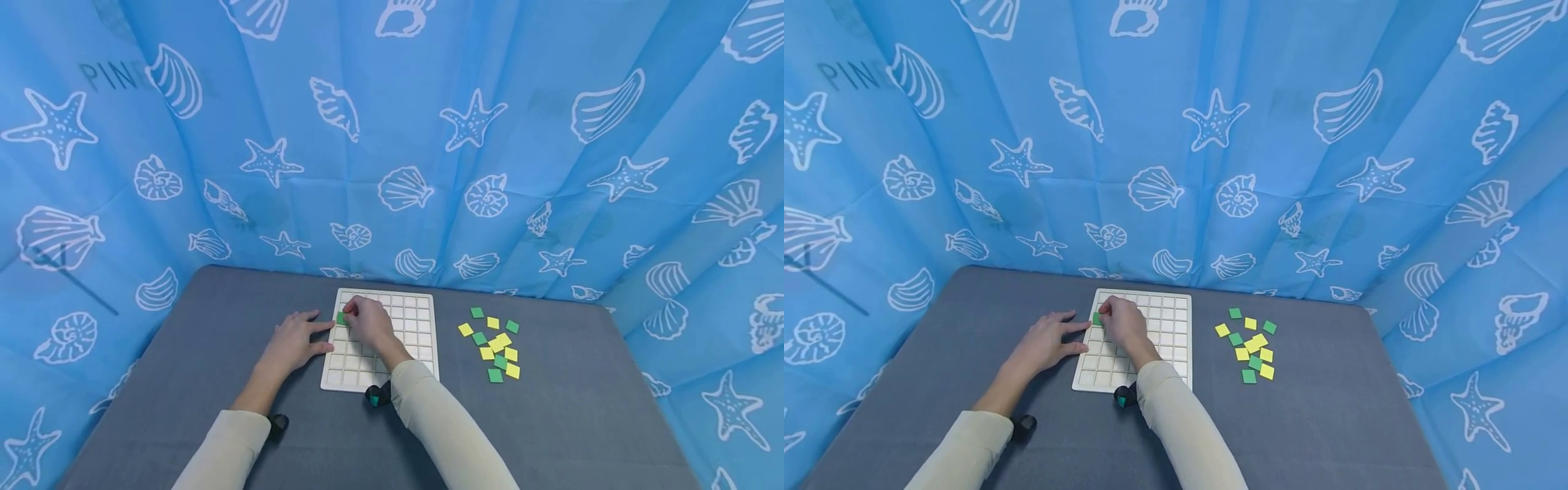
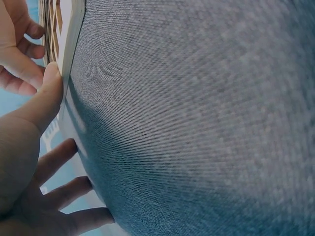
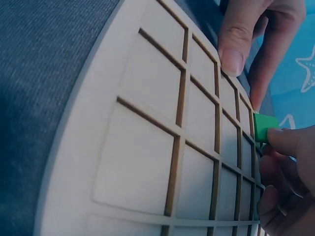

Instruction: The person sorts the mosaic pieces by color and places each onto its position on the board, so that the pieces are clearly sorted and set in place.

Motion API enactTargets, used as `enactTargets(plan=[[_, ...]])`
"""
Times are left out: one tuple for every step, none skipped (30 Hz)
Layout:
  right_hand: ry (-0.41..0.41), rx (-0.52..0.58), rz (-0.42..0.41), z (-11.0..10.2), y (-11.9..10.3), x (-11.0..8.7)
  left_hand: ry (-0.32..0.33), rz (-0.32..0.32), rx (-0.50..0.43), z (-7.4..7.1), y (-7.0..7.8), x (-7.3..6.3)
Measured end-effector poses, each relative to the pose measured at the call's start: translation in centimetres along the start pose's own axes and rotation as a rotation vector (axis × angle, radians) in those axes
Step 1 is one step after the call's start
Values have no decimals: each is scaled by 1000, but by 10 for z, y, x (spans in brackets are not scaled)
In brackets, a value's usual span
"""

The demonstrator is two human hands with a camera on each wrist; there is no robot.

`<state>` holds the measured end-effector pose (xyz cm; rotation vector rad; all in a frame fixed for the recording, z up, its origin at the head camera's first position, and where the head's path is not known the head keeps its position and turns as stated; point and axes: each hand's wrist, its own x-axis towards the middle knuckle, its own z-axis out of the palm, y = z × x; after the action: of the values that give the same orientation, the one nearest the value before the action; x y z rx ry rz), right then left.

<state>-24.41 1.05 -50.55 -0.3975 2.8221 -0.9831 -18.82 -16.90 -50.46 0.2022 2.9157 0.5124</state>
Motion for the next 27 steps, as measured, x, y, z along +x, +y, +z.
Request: enactTargets(plan=[[-1, -15, -2, 0, -1, 0, 1, 2, -2, 0, 0, 0], [-2, -27, -3, 0, -1, 0, 2, 2, -6, 0, 0, 0], [-1, -41, -6, 0, -2, -1, 4, 2, -7, 1, 0, 0], [-2, -57, -7, 0, -2, -1, 6, 3, -6, 1, 0, 0], [-3, -71, -8, 0, -2, -2, 9, 3, -6, 2, 0, 0], [-4, -83, -10, 0, -3, -2, 11, 4, -6, 2, 0, 0], [-5, -98, -11, 1, -2, -2, 15, 3, -7, 2, 0, 0], [-7, -114, -15, 1, -2, -3, 18, 4, -7, 2, 0, 0], [-9, -131, -19, 2, -2, -3, 21, 5, -4, 2, -1, 0], [-9, -149, -23, 2, -1, -3, 22, 5, -3, 3, -1, 0], [-9, -163, -29, 3, -1, -3, 21, 4, -1, 3, -1, 1], [-8, -179, -35, 3, 0, -3, 21, 4, 1, 3, -1, 1], [-6, -196, -43, 4, 0, -3, 19, 3, 1, 3, 0, 1], [-3, -210, -51, 4, 0, -3, 17, 2, 3, 3, -1, 1], [1, -225, -59, 4, 0, -3, 14, -1, 1, 3, 0, 1], [4, -239, -66, 4, 0, -3, 13, -2, 1, 3, 0, 1], [7, -254, -74, 3, 0, -3, 14, -4, 0, 3, 0, 1], [11, -275, -86, 3, 0, -3, 14, -7, -4, 2, 0, 1], [13, -292, -96, 3, 0, -4, 15, -8, -7, 2, 0, 0], [17, -311, -108, 3, 0, -4, 18, -8, -9, 3, 0, 0], [21, -336, -123, 3, 0, -4, 20, -7, -7, 3, 0, 0], [26, -360, -139, 2, 0, -5, 24, -4, -4, 3, 0, 0], [32, -381, -153, 2, 1, -6, 26, -4, -6, 3, 0, -1], [36, -398, -163, 1, 1, -7, 27, -3, -6, 3, 1, -1], [40, -405, -170, 1, 1, -9, 29, -1, -3, 3, 1, -1], [46, -417, -176, 1, 1, -10, 32, 1, -1, 3, 1, -2], [50, -426, -179, 1, 1, -11, 33, 2, 0, 3, 1, -2]])
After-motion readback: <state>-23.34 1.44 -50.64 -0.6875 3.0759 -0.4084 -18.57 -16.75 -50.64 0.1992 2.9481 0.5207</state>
